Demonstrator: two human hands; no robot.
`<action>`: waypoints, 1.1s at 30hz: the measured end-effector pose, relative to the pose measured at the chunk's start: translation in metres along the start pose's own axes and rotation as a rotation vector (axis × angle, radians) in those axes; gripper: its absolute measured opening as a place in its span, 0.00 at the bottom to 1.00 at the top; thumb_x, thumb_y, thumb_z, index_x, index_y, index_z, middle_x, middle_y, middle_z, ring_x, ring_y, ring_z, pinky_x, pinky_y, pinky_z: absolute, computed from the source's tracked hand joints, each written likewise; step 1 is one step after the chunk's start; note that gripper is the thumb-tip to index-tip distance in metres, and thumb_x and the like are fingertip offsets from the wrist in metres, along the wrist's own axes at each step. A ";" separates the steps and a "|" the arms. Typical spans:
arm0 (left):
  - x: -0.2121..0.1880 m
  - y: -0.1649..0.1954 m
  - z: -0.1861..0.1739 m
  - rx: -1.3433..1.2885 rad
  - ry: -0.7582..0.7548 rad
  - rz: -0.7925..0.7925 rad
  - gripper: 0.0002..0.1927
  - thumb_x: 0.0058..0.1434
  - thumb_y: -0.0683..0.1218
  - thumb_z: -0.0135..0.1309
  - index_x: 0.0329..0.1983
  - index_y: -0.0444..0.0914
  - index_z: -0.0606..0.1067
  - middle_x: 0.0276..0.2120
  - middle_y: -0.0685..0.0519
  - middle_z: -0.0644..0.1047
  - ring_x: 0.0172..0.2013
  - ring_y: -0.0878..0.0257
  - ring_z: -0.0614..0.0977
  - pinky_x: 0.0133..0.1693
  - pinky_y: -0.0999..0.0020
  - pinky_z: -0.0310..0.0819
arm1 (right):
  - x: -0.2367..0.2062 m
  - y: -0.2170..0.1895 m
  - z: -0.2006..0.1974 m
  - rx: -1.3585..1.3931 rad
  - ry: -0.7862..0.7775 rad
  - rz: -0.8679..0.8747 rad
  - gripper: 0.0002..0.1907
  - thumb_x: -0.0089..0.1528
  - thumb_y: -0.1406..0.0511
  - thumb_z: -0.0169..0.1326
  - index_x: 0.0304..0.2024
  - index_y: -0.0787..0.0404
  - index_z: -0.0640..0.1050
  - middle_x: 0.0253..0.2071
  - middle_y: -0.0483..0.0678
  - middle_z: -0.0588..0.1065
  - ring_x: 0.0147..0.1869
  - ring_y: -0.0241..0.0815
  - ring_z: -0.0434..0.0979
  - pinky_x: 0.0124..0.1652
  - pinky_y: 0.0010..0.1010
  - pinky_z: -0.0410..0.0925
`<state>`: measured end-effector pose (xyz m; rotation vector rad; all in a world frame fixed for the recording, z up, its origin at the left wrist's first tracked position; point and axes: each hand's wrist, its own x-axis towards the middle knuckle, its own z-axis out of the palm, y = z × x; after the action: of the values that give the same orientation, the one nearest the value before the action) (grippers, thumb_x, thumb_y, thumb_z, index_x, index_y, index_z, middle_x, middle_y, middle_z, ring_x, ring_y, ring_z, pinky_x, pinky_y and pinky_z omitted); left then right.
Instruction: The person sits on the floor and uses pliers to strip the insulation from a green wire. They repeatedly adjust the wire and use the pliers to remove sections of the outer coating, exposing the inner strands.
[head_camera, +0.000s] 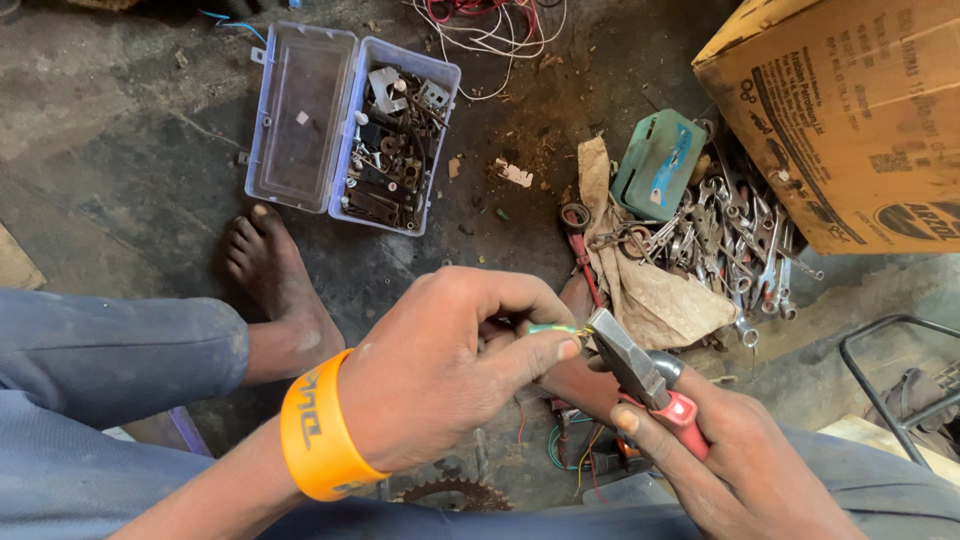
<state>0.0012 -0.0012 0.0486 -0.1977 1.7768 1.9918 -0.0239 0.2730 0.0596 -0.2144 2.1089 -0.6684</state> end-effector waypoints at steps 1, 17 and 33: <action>0.000 0.000 0.000 0.031 0.009 -0.018 0.10 0.59 0.47 0.59 0.38 0.37 0.83 0.17 0.60 0.70 0.20 0.75 0.66 0.22 0.72 0.61 | 0.000 -0.002 0.000 0.052 -0.006 -0.102 0.19 0.66 0.60 0.56 0.57 0.60 0.79 0.40 0.46 0.78 0.41 0.38 0.78 0.43 0.35 0.73; 0.002 -0.009 0.001 0.040 0.150 -0.010 0.10 0.56 0.48 0.62 0.34 0.37 0.83 0.18 0.60 0.73 0.20 0.74 0.62 0.21 0.72 0.58 | 0.004 -0.007 0.008 -0.245 0.250 -0.195 0.31 0.63 0.61 0.58 0.69 0.53 0.71 0.43 0.49 0.78 0.47 0.49 0.79 0.47 0.37 0.70; 0.001 -0.006 0.005 -0.065 0.062 -0.158 0.13 0.57 0.50 0.60 0.30 0.34 0.81 0.18 0.57 0.78 0.18 0.75 0.77 0.21 0.74 0.71 | 0.010 -0.025 0.004 -0.692 0.492 -0.382 0.39 0.48 0.71 0.59 0.65 0.54 0.72 0.43 0.50 0.72 0.48 0.52 0.70 0.48 0.45 0.60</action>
<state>0.0041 0.0041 0.0440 -0.4124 1.6793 1.9500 -0.0292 0.2463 0.0641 -0.9317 2.7502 -0.1735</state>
